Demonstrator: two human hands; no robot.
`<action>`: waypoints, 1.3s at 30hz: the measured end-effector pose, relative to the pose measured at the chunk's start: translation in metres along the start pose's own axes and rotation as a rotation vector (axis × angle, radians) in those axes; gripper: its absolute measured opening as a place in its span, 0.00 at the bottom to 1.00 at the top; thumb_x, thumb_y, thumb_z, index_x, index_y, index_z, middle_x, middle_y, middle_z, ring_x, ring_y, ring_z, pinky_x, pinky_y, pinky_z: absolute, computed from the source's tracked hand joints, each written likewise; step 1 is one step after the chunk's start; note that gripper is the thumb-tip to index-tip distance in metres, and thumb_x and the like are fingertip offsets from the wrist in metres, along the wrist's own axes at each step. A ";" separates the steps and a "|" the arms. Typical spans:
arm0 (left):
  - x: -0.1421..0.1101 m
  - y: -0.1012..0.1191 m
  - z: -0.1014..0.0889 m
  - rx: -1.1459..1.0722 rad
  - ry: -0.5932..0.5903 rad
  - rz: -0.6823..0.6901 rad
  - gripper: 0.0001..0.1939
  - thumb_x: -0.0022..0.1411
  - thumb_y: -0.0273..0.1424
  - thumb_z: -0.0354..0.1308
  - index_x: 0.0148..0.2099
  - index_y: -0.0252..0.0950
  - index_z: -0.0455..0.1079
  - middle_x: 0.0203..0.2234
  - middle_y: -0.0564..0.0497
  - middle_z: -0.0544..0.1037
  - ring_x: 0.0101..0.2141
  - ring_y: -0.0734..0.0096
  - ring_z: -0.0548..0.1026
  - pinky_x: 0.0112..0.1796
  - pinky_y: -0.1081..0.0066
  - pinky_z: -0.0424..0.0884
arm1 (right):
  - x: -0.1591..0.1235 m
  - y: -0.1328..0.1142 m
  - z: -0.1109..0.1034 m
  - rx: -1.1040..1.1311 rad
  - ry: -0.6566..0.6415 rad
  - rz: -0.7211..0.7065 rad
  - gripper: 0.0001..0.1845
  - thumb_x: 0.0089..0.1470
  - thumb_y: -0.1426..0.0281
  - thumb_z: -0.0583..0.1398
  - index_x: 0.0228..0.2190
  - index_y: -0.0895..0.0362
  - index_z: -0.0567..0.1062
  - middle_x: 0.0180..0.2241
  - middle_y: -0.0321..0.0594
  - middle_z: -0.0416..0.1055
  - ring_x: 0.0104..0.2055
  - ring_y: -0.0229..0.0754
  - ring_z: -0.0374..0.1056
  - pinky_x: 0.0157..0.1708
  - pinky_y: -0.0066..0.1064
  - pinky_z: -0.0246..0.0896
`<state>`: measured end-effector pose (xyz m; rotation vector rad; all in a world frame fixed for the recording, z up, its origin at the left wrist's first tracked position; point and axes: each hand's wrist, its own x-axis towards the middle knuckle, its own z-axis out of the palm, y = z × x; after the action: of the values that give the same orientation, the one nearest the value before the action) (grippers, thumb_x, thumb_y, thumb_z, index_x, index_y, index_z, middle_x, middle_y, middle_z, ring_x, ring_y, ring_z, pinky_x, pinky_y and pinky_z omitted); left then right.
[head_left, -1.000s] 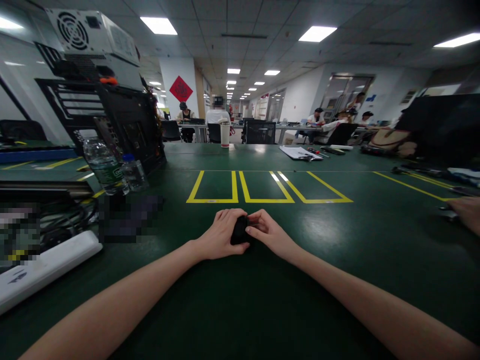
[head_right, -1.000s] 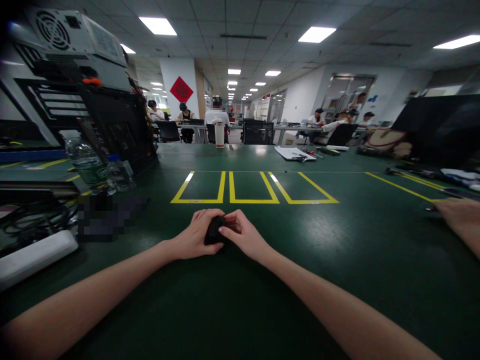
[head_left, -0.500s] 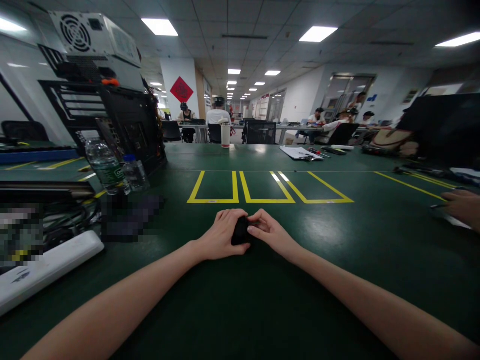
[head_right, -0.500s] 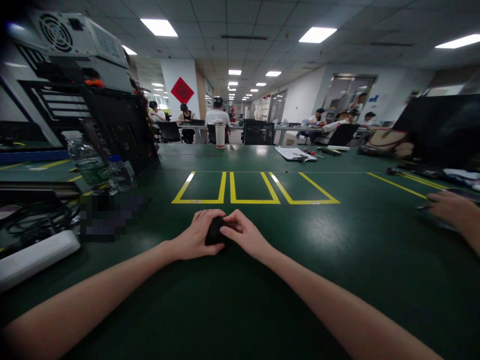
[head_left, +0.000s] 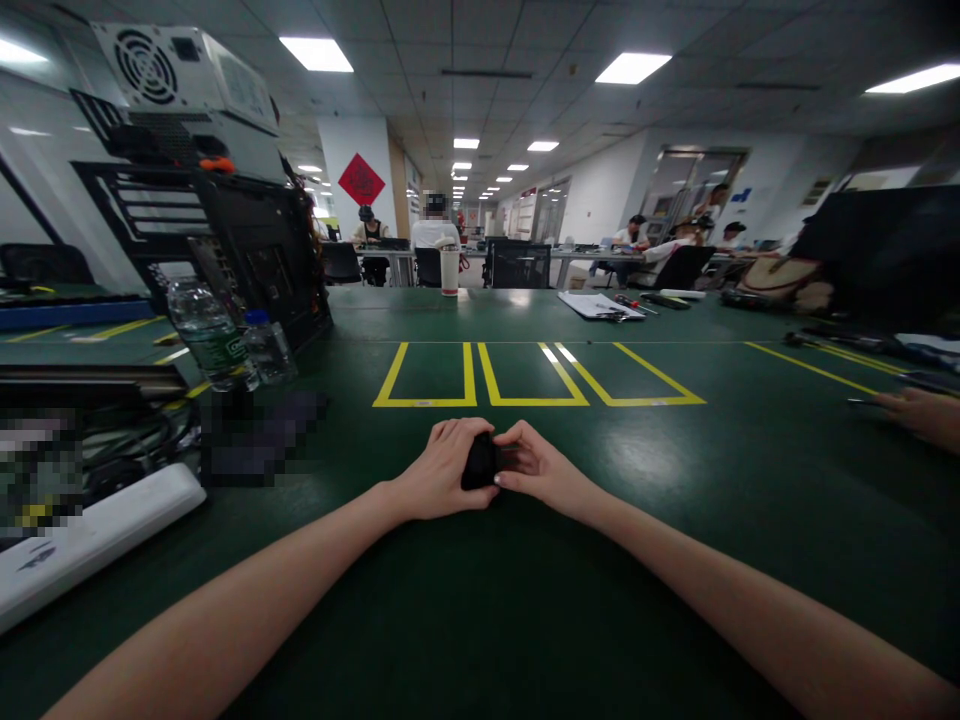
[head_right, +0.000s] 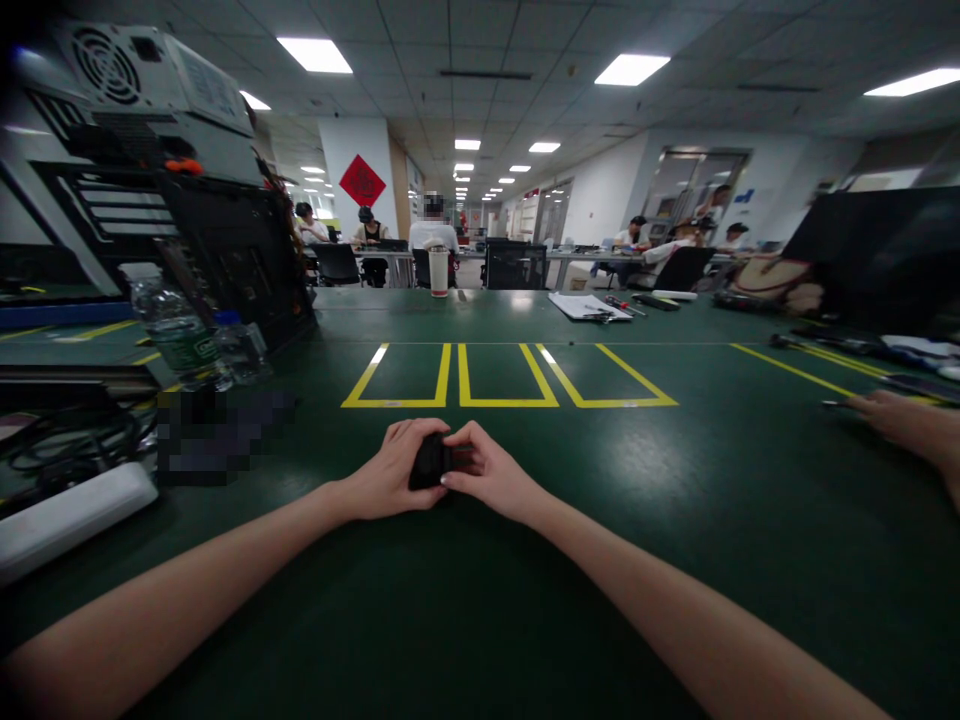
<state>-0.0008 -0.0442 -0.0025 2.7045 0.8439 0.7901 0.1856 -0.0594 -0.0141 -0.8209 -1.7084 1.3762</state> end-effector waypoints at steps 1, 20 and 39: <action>0.000 0.000 0.000 0.002 0.002 -0.002 0.30 0.48 0.36 0.57 0.52 0.39 0.49 0.44 0.47 0.63 0.46 0.60 0.62 0.48 0.60 0.53 | 0.000 0.001 0.000 -0.001 0.018 -0.010 0.17 0.42 0.71 0.62 0.35 0.54 0.61 0.38 0.35 0.62 0.44 0.40 0.63 0.45 0.38 0.59; 0.000 0.001 -0.001 -0.011 -0.001 0.000 0.30 0.48 0.35 0.57 0.52 0.39 0.49 0.44 0.48 0.62 0.45 0.62 0.62 0.48 0.61 0.53 | 0.001 -0.002 -0.001 -0.010 0.002 -0.015 0.17 0.43 0.71 0.61 0.37 0.54 0.62 0.40 0.36 0.63 0.45 0.41 0.63 0.45 0.39 0.59; 0.001 -0.001 0.002 0.000 0.012 -0.014 0.30 0.48 0.35 0.57 0.52 0.39 0.49 0.43 0.48 0.63 0.45 0.61 0.62 0.48 0.60 0.54 | 0.002 0.004 -0.002 0.006 0.048 -0.037 0.17 0.42 0.71 0.62 0.36 0.54 0.63 0.40 0.36 0.63 0.46 0.41 0.62 0.46 0.39 0.58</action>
<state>0.0009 -0.0433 -0.0041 2.6934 0.8638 0.8039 0.1864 -0.0555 -0.0176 -0.8087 -1.6742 1.3256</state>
